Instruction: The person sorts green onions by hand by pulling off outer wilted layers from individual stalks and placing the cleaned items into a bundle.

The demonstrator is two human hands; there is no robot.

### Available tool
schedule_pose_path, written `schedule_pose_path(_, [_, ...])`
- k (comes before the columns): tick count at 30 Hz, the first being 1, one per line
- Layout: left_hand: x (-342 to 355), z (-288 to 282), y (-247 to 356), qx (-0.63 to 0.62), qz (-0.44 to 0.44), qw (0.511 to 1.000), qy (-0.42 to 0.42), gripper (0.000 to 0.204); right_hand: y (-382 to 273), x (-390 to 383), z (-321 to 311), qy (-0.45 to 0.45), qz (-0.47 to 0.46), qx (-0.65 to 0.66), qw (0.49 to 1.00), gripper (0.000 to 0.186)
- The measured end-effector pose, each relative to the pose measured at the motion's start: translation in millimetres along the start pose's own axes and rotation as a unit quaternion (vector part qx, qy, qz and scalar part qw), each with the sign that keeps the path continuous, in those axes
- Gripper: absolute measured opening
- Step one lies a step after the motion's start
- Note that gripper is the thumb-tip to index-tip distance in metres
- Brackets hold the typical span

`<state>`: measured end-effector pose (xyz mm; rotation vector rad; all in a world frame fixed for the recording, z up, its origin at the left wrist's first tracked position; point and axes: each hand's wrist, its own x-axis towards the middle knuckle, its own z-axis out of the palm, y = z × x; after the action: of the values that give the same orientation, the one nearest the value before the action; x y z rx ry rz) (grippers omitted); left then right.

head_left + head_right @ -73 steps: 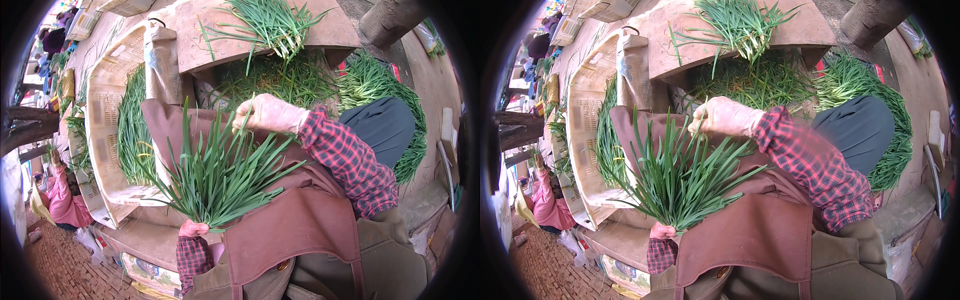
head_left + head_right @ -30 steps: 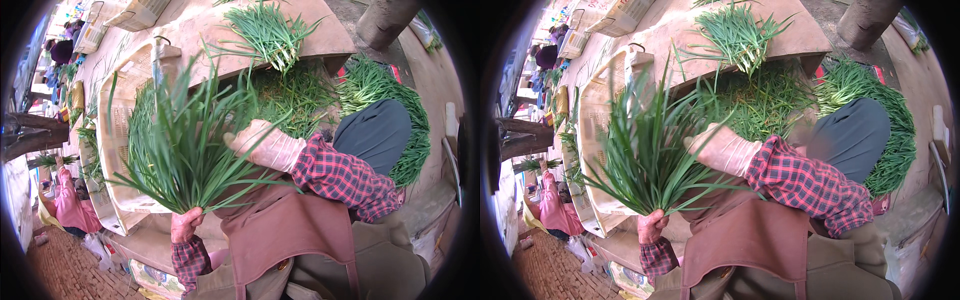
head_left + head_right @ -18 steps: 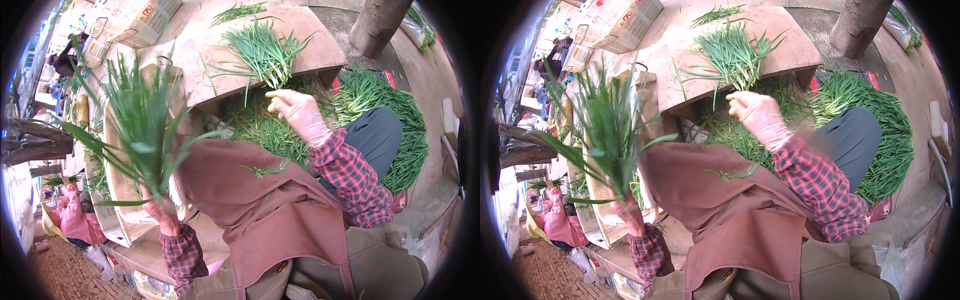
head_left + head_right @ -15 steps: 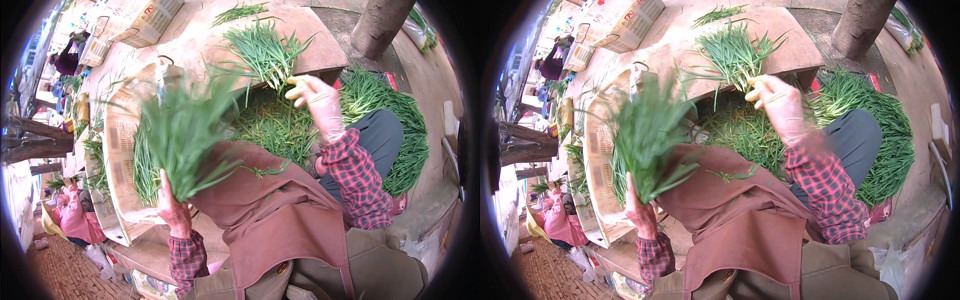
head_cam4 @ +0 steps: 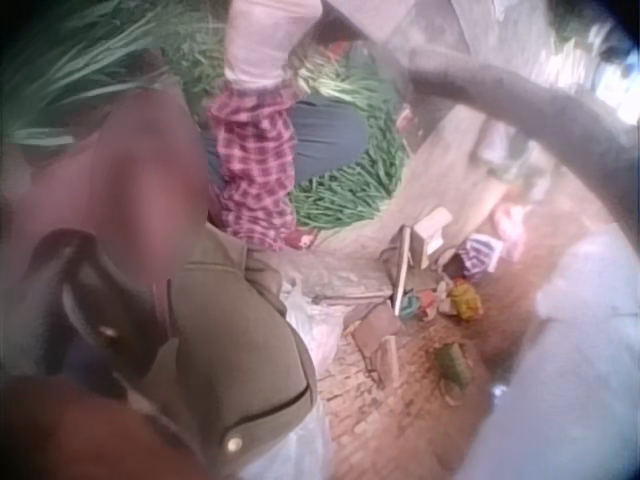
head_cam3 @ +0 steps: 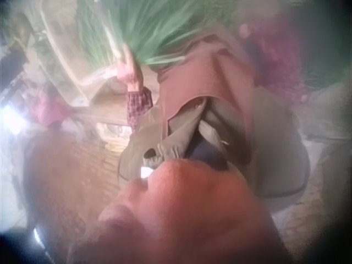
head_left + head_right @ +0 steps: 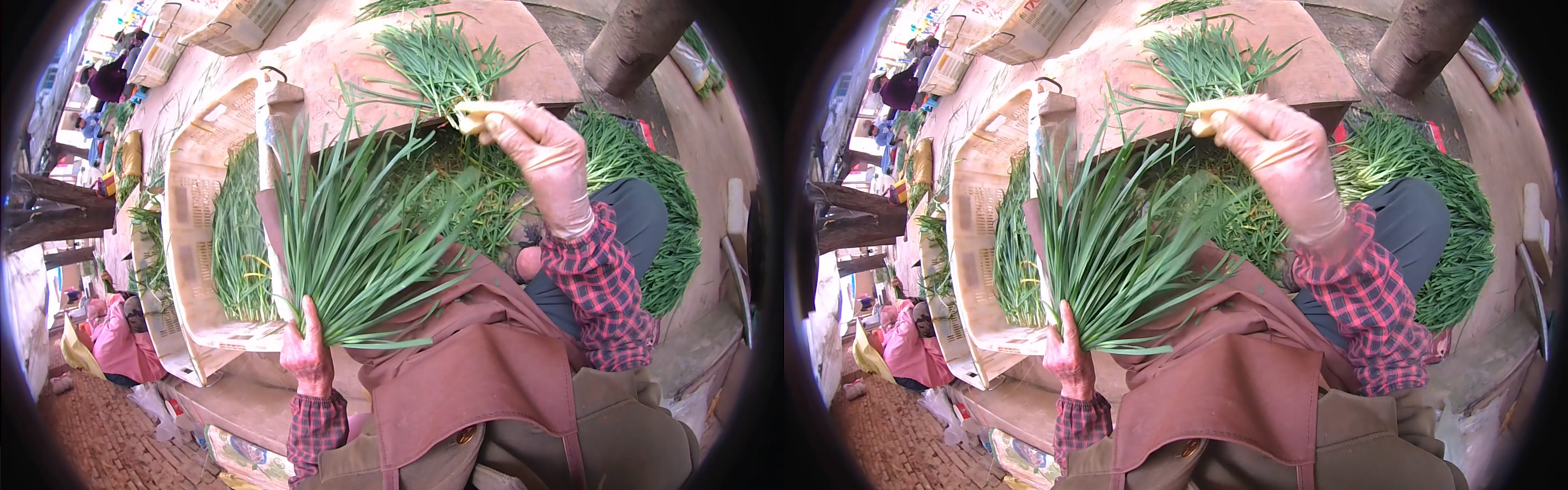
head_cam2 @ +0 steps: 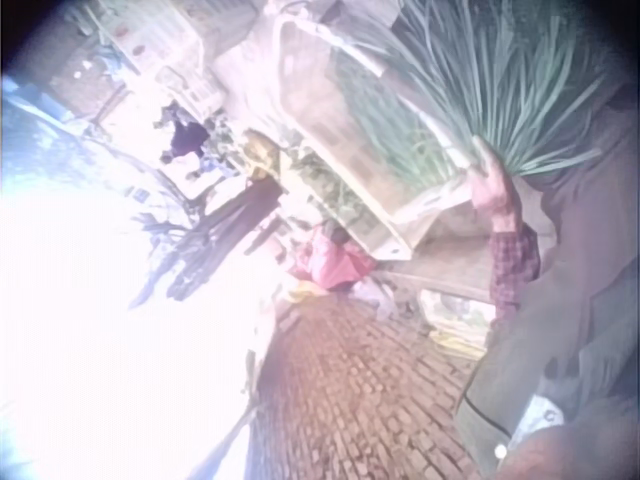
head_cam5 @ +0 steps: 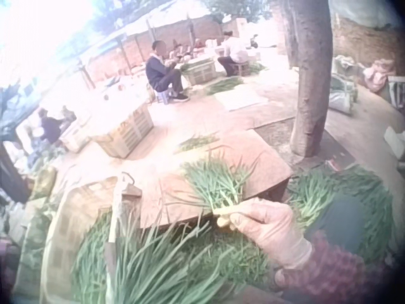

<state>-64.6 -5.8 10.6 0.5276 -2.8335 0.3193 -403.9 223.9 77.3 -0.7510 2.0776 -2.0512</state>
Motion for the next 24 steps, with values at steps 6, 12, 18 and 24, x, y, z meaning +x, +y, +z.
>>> schedule_pose_path(6, [-2.6,4.5,2.4,-0.007,-0.005,1.0,-0.008,0.059,30.9,-17.3,25.0,-0.231,-0.116,-0.177,0.95,0.017])
schedule_pose_path(12, [-2.0,6.7,3.6,-0.013,-0.008,1.0,0.002,0.058,79.9,-29.9,52.1,-0.327,-0.101,-0.269,0.9,0.038])
schedule_pose_path(18, [-2.5,6.5,3.6,-0.015,-0.007,1.0,0.012,0.058,83.2,-34.6,80.3,-0.307,-0.162,-0.287,0.893,0.034])
schedule_pose_path(24, [-6.2,12.6,0.1,-0.031,-0.011,0.999,0.004,0.056,62.0,-39.4,79.4,-0.17,0.266,0.21,0.925,0.022])
